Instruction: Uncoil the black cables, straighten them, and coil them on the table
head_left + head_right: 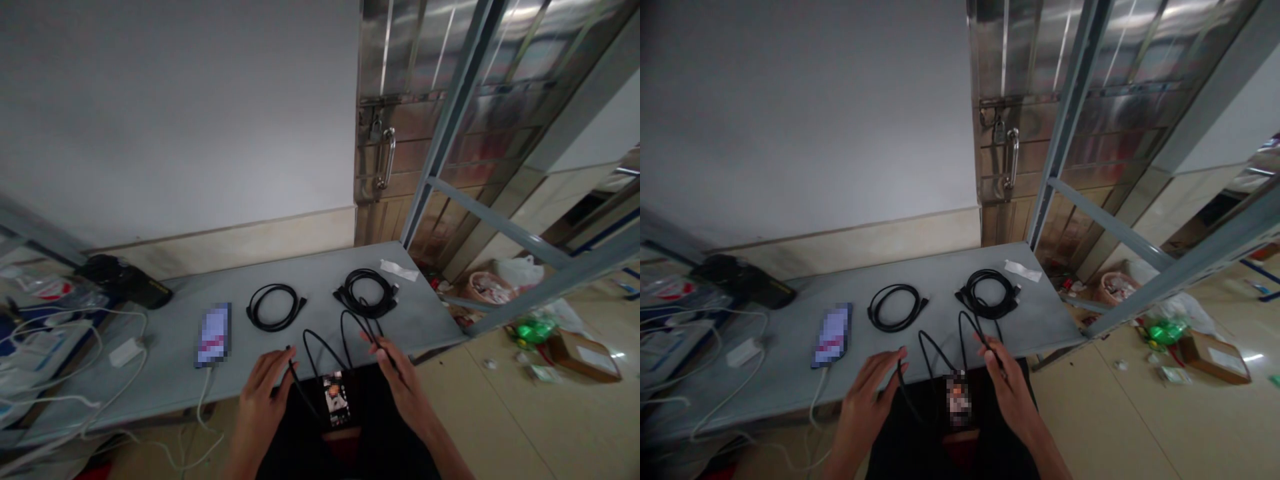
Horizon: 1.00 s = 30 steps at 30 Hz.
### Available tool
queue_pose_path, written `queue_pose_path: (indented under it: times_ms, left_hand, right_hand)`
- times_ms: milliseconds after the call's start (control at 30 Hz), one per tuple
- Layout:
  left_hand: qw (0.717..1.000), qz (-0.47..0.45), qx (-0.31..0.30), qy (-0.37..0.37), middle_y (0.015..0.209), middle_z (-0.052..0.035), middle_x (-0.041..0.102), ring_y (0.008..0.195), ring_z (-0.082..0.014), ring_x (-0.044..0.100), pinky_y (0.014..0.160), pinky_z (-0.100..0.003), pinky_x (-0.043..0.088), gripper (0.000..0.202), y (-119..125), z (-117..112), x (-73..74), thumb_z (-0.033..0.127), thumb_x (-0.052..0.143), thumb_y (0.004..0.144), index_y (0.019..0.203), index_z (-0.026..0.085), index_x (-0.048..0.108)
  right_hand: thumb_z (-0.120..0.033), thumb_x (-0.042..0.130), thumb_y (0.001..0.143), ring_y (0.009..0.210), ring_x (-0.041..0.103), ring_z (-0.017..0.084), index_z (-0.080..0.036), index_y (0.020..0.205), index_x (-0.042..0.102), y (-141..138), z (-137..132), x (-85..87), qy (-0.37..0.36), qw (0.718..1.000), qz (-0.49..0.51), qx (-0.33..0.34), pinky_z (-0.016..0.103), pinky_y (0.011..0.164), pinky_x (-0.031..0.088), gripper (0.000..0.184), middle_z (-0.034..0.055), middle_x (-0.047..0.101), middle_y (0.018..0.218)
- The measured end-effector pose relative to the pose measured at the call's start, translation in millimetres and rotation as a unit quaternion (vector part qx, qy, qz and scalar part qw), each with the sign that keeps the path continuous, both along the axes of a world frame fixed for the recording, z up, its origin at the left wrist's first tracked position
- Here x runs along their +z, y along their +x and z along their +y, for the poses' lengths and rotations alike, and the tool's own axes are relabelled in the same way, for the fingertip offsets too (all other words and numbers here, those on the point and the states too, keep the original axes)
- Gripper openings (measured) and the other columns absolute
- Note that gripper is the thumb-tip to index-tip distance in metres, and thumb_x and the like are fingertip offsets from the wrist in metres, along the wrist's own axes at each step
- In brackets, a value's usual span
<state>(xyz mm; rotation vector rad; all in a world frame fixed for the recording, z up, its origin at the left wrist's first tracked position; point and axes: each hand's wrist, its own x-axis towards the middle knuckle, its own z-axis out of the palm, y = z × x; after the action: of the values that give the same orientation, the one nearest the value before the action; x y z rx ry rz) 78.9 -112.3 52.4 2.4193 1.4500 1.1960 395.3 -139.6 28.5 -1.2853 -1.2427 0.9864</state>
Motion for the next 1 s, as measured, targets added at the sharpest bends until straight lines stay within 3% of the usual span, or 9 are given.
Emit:
queue_pose_path:
  times_ms: [167, 333, 400, 467, 567, 667, 733, 867, 1000]
  left_hand:
    - [0.996, 0.066, -0.03, -0.052, 0.109, -0.0064, 0.082, 0.099, -0.026, 0.077, 0.091, -0.043, 0.066, 0.048, 24, 10, 11.9, 0.027, 0.062, 0.113, 0.161, 0.029, 0.059]
    - [0.992, 0.077, -0.056, -0.082, 0.108, -0.0053, 0.079, 0.1, -0.0254, 0.076, 0.092, -0.043, 0.065, 0.032, 24, 13, 14.1, 0.027, 0.059, 0.114, 0.143, 0.031, 0.073]
    - [0.994, 0.054, -0.053, -0.081, 0.111, -0.0054, 0.077, 0.101, -0.0241, 0.077, 0.093, -0.04, 0.066, 0.029, 22, 10, 12.3, 0.03, 0.063, 0.113, 0.14, 0.032, 0.074]
    - [0.996, 0.03, -0.033, -0.083, 0.117, -0.0065, 0.074, 0.1, -0.0222, 0.077, 0.094, -0.038, 0.066, 0.036, 22, 4, 12.9, 0.032, 0.067, 0.111, 0.147, 0.033, 0.07]
    - [0.996, 0.004, -0.006, -0.091, 0.137, -0.011, 0.069, 0.117, -0.0244, 0.076, 0.105, -0.041, 0.064, 0.055, 29, -4, 23.2, 0.027, 0.07, 0.108, 0.161, 0.036, 0.059]
    - [0.993, -0.018, -0.03, -0.115, 0.166, -0.0163, 0.055, 0.153, -0.0338, 0.056, 0.125, -0.055, 0.051, 0.079, 39, -6, 41.6, 0.022, 0.075, 0.1, 0.172, 0.035, 0.046]
    - [0.982, -0.051, -0.07, -0.167, 0.171, -0.0175, 0.053, 0.159, -0.0364, 0.05, 0.131, -0.059, 0.044, 0.09, 46, -2, 52.9, 0.019, 0.08, 0.093, 0.174, 0.032, 0.044]
    - [0.911, -0.139, -0.139, -0.363, 0.117, -0.0085, 0.084, 0.109, -0.0262, 0.08, 0.11, -0.043, 0.06, 0.061, 57, 5, 63.0, 0.015, 0.073, 0.09, 0.15, 0.026, 0.071]
    - [0.845, -0.25, -0.153, -0.447, 0.085, -0.0014, 0.08, 0.067, -0.0173, 0.074, 0.08, -0.032, 0.064, 0.035, 66, 2, 60.6, 0.022, 0.075, 0.094, 0.128, 0.021, 0.079]
  right_hand:
    - [-0.072, 0.053, 0.113, 0.114, 0.074, 0.027, -0.024, 0.117, 0.073, -41, 2, 19.8, -0.084, 0.981, 0.034, 0.17, 0.038, 0.104, 0.057, 0.052, 0.0088, 0.079, 0.118]
    - [-0.072, 0.056, 0.112, 0.08, 0.072, 0.018, -0.025, 0.107, 0.063, -59, -1, 30.1, -0.129, 0.939, 0.21, 0.239, 0.03, 0.077, 0.058, 0.048, 0.0009, 0.072, 0.09]
    - [-0.074, 0.062, 0.109, 0.054, 0.061, 0.012, -0.026, 0.105, 0.056, -61, -2, 29.0, -0.163, 0.9, 0.324, 0.242, 0.023, 0.054, 0.049, 0.048, -0.0051, 0.064, 0.08]
    - [-0.076, 0.071, 0.102, 0.038, 0.039, 0.005, -0.027, 0.104, 0.053, -61, -3, 27.8, -0.202, 0.864, 0.402, 0.225, 0.018, 0.038, 0.03, 0.052, -0.0104, 0.055, 0.071]
    - [-0.077, 0.08, 0.095, 0.035, 0.019, 0.003, -0.028, 0.102, 0.051, -55, -6, 30.3, -0.259, 0.829, 0.447, 0.213, 0.017, 0.033, 0.016, 0.057, -0.0148, 0.044, 0.062]
    - [-0.079, 0.089, 0.084, 0.037, 0.022, 0.003, -0.027, 0.098, 0.053, -48, -11, 38.6, -0.31, 0.821, 0.432, 0.208, 0.017, 0.035, 0.018, 0.065, -0.0148, 0.041, 0.057]
    - [-0.079, 0.096, 0.072, 0.04, 0.026, 0.003, -0.025, 0.095, 0.055, -43, -15, 45.0, -0.336, 0.826, 0.408, 0.195, 0.015, 0.038, 0.018, 0.071, -0.0132, 0.044, 0.058]
    - [-0.087, 0.086, 0.079, 0.036, 0.025, 0.004, -0.024, 0.086, 0.053, -33, -19, 52.2, -0.317, 0.841, 0.385, 0.209, 0.017, 0.036, 0.018, 0.071, -0.0112, 0.046, 0.051]
    - [-0.083, 0.069, 0.099, 0.033, 0.038, 0.009, -0.024, 0.083, 0.053, -18, -16, 49.8, -0.212, 0.877, 0.373, 0.218, 0.021, 0.036, 0.027, 0.063, -0.0032, 0.059, 0.048]
